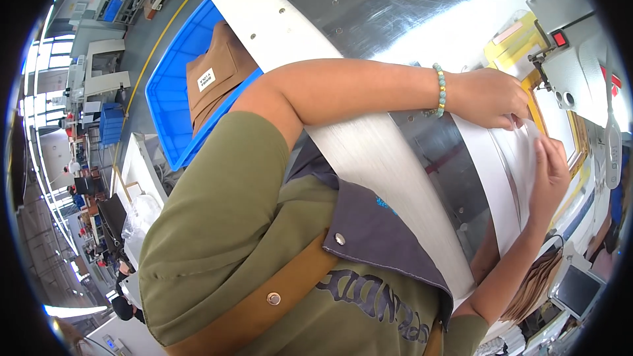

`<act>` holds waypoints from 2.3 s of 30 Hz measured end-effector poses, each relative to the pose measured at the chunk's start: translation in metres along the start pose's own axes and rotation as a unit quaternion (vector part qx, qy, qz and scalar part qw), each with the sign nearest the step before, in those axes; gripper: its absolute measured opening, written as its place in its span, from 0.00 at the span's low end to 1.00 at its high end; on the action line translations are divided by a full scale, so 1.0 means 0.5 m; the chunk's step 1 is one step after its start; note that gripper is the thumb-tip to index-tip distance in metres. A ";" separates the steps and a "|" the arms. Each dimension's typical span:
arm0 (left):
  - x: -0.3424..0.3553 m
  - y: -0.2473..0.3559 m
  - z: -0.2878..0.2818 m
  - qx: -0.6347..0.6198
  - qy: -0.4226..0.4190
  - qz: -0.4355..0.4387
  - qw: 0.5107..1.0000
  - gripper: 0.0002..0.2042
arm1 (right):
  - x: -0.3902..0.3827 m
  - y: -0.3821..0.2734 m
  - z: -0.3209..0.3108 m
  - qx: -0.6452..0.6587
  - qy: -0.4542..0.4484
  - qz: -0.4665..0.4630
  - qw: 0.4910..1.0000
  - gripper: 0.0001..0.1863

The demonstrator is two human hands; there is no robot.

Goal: Sewing small leather pouches using an industrial sewing machine in a factory setting.

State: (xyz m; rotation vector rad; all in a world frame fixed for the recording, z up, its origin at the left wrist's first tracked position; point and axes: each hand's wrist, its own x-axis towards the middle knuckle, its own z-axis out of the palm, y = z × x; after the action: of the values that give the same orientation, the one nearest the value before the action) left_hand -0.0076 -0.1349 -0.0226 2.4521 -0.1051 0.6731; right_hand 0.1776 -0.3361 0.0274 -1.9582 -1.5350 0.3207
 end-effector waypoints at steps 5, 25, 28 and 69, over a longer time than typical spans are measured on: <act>0.002 -0.015 0.007 0.068 0.084 0.054 0.993 0.09 | 0.010 0.166 -0.155 0.053 0.109 0.144 0.982 0.16; 0.035 -0.009 -0.066 0.167 -0.137 -0.034 0.976 0.29 | 0.079 0.081 -0.093 0.080 -0.020 0.174 0.981 0.12; 0.035 -0.010 -0.066 0.177 -0.135 -0.024 0.975 0.32 | 0.101 0.060 -0.073 0.073 -0.010 0.186 0.980 0.11; 0.046 0.009 -0.059 0.249 -0.133 0.002 0.959 0.37 | 0.116 0.097 -0.205 0.042 -0.058 0.137 0.988 0.08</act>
State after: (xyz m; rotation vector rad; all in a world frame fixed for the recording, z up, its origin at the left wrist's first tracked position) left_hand -0.0016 -0.1205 0.0117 3.0215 -0.0478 0.3983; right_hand 0.2885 -0.3208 0.0882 -2.1167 -1.2968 0.6138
